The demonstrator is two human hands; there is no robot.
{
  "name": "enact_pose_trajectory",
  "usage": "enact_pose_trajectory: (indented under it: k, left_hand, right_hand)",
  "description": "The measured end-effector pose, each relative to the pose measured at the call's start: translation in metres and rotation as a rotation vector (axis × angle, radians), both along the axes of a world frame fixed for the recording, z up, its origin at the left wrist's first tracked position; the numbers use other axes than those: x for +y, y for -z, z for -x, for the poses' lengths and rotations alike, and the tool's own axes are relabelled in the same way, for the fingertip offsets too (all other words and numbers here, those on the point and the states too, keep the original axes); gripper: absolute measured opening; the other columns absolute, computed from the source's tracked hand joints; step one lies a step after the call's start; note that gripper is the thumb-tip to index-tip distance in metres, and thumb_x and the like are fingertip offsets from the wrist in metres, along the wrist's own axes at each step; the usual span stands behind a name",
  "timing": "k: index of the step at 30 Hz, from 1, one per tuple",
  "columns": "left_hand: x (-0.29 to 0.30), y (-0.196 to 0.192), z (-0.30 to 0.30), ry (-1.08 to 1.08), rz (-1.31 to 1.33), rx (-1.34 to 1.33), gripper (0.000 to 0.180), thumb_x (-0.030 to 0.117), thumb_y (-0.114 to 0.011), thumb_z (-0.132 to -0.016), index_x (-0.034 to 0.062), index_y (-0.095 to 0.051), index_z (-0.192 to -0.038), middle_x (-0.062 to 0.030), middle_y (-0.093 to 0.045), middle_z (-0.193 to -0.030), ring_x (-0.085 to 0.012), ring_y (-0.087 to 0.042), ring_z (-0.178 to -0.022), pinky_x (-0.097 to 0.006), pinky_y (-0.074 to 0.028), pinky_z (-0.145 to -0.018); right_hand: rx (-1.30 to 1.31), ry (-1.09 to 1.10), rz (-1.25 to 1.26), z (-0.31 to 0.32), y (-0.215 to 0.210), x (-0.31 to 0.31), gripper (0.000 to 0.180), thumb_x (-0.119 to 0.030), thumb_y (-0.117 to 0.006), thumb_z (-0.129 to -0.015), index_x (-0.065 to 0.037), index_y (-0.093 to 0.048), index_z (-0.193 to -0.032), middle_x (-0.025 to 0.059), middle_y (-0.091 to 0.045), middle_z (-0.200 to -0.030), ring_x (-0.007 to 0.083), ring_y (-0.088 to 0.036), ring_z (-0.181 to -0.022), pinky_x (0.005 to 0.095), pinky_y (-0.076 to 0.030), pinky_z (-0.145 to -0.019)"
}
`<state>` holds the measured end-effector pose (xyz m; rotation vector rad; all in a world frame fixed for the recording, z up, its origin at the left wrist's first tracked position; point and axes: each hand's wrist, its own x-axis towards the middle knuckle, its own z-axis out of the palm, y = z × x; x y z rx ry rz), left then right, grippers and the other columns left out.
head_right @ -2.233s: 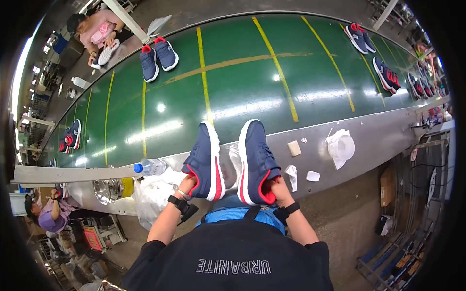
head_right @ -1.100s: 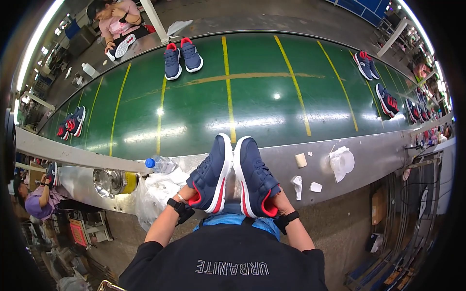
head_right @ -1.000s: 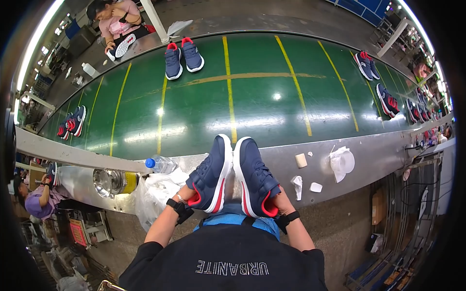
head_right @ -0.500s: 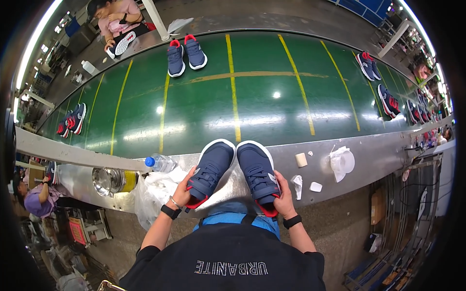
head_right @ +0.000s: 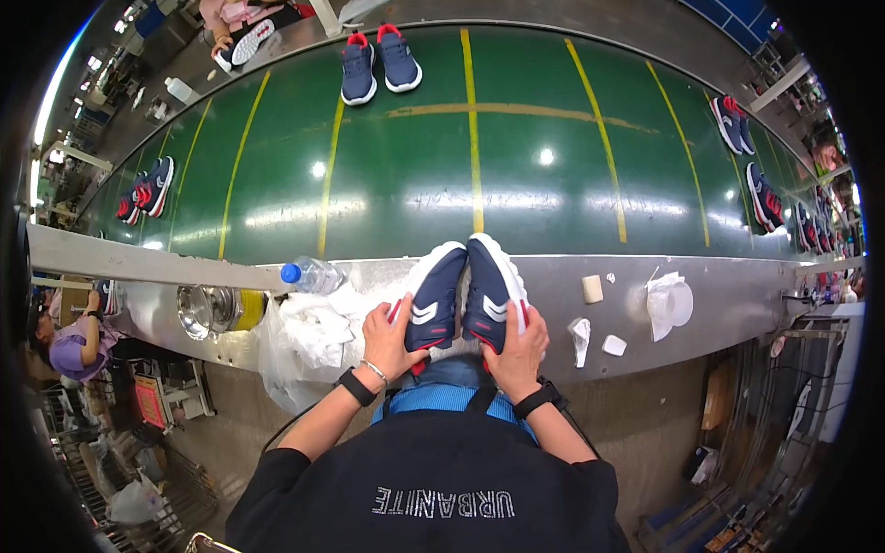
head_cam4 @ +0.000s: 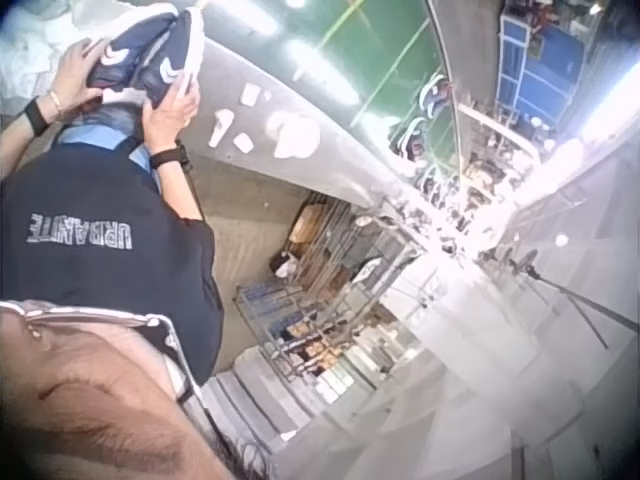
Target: Inspecting shoes for defects and finishing them by cleaning or removing excess material on an assembly line.
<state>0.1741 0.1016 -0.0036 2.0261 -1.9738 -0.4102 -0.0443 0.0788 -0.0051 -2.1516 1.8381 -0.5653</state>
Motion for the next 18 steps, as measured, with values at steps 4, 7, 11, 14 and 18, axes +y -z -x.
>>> enact_pose_trajectory:
  k: [4,7,11,14,18]
  left_hand:
    - [-0.001,0.018,-0.014,0.002,-0.091,0.313,0.086,0.03,-0.076,-0.059,0.0167,-0.033,-0.132,-0.0171,-0.045,-0.106,-0.0331,-0.045,-0.096,-0.039,-0.038,-0.085]
    - [-0.005,0.033,-0.033,-0.141,-0.052,0.575,0.079,0.021,-0.072,-0.067,0.0053,-0.029,-0.132,-0.0157,-0.049,-0.101,-0.0286,-0.048,-0.095,-0.036,-0.04,-0.085]
    - [-0.014,0.039,-0.05,-0.245,-0.249,0.673,0.054,0.03,-0.059,-0.081,0.0027,-0.042,-0.125,-0.0192,-0.055,-0.108,-0.0262,-0.054,-0.101,-0.033,-0.042,-0.087]
    - [-0.019,0.055,-0.054,-0.275,-0.354,0.789,0.05,0.034,-0.052,-0.086,0.0025,-0.044,-0.124,-0.0208,-0.056,-0.11,-0.0277,-0.053,-0.105,-0.032,-0.041,-0.088]
    - [-0.026,0.056,-0.046,-0.12,-0.435,0.692,0.055,0.045,-0.037,-0.089,0.0036,-0.043,-0.125,-0.0252,-0.053,-0.113,-0.034,-0.049,-0.109,-0.034,-0.036,-0.093]
  right_hand:
    - [-0.363,-0.041,-0.102,0.016,0.011,-0.002,0.073,-0.017,-0.073,-0.061,-0.006,-0.039,-0.126,0.02,-0.036,-0.12,0.0332,-0.038,-0.111,0.0404,-0.032,-0.094]
    - [-0.582,0.095,-0.189,0.036,0.023,-0.013,0.054,-0.013,-0.065,-0.074,-0.002,-0.043,-0.122,0.0145,-0.049,-0.108,0.0227,-0.049,-0.1,0.0321,-0.04,-0.087]
    - [-0.889,0.234,-0.373,0.052,0.041,-0.026,0.03,-0.016,-0.05,-0.089,0.0,-0.05,-0.114,0.0063,-0.057,-0.098,0.0119,-0.054,-0.089,0.0234,-0.043,-0.08]
    - [-0.921,0.246,-0.422,0.056,0.047,-0.032,0.028,-0.021,-0.046,-0.091,0.0,-0.054,-0.109,0.0047,-0.058,-0.096,0.0097,-0.054,-0.089,0.0224,-0.043,-0.079]
    - [-0.873,0.29,-0.345,0.062,0.041,-0.03,0.025,-0.019,-0.051,-0.089,-0.003,-0.057,-0.107,0.0054,-0.059,-0.096,0.0124,-0.054,-0.088,0.0249,-0.042,-0.078]
